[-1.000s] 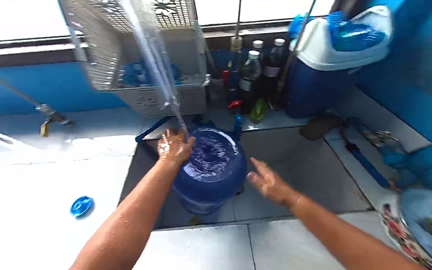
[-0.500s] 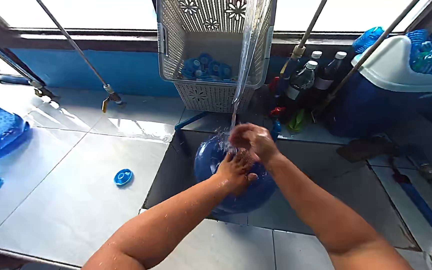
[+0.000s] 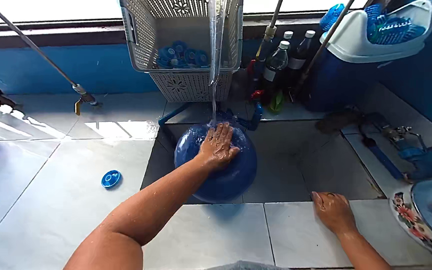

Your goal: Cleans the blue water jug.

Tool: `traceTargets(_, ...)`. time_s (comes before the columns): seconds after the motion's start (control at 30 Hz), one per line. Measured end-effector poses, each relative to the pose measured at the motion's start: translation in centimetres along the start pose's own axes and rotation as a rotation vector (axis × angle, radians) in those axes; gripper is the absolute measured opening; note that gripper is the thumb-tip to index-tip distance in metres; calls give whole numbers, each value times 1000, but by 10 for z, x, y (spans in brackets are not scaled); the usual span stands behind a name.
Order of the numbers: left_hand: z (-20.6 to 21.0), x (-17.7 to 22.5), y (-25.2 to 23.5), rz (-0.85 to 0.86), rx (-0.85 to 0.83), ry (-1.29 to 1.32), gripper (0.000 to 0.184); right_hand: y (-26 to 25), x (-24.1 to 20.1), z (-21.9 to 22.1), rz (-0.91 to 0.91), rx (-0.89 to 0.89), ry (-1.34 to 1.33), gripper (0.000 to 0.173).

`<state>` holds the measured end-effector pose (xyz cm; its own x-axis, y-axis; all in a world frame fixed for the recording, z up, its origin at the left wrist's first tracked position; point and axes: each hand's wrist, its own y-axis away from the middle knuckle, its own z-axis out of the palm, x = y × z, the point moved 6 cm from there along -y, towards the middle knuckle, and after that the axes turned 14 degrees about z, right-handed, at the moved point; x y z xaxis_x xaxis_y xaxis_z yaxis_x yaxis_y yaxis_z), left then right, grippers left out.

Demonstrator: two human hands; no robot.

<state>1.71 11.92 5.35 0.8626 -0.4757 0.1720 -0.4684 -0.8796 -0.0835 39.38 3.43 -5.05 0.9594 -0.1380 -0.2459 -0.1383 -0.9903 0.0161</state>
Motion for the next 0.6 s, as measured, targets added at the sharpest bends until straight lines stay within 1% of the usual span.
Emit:
traceTargets(0.03, 1, -1, 0, 43, 30, -17, 76, -2, -1, -1, 19, -31, 11, 52)
traceTargets(0.07, 0, -7, 0, 6, 52, -17, 77, -3, -1, -1, 28, -50, 7, 52)
traceTargets(0.13, -6, -16, 2, -165, 0, -11, 79, -2, 0, 0, 25, -46, -17, 50)
traceTargets(0.17, -4, -10, 4, -170, -5, -16, 80, -2, 1, -1, 14, -21, -26, 49)
traceTargets(0.23, 5, 7, 11, 1, 38, -28, 78, -2, 0, -1, 9, 1, -26, 46)
traceTargets(0.27, 7, 6, 13, 50, 46, -28, 79, -3, -2, -1, 37, -49, -17, 45)
traceTargets(0.3, 4, -3, 13, 22, 56, -16, 78, -5, -6, -2, 72, -135, -19, 42)
traceTargets(0.33, 0, -17, 13, -66, 30, -14, 78, -7, -17, -7, 86, -241, -67, 39)
traceTargets(0.37, -4, -30, 12, -180, -13, -10, 80, -8, -36, -17, 38, -292, -189, 33)
traceTargets(0.4, -7, -38, 12, -271, -42, -17, 83, -6, -59, -32, -57, -287, -373, 29)
traceTargets(0.43, -9, -40, 13, -322, -49, -20, 86, -2, -86, -51, -173, -273, -610, 27)
traceTargets(0.47, -8, -36, 15, -337, -36, -15, 88, 3, -112, -71, -300, -289, -886, 28)
traceTargets(0.5, -6, -31, 16, -328, -8, -15, 91, 12, -139, -92, -438, -370, -1155, 29)
traceTargets(0.53, -4, -27, 17, -312, 12, -20, 93, 24, -164, -114, -587, -496, -1345, 29)
traceTargets(0.57, -2, -26, 17, -290, 31, -34, 95, 40, -186, -138, -729, -625, -1448, 28)
traceTargets(0.6, -1, -28, 17, -274, 38, -38, 96, 57, -202, -161, -822, -757, -1525, 28)
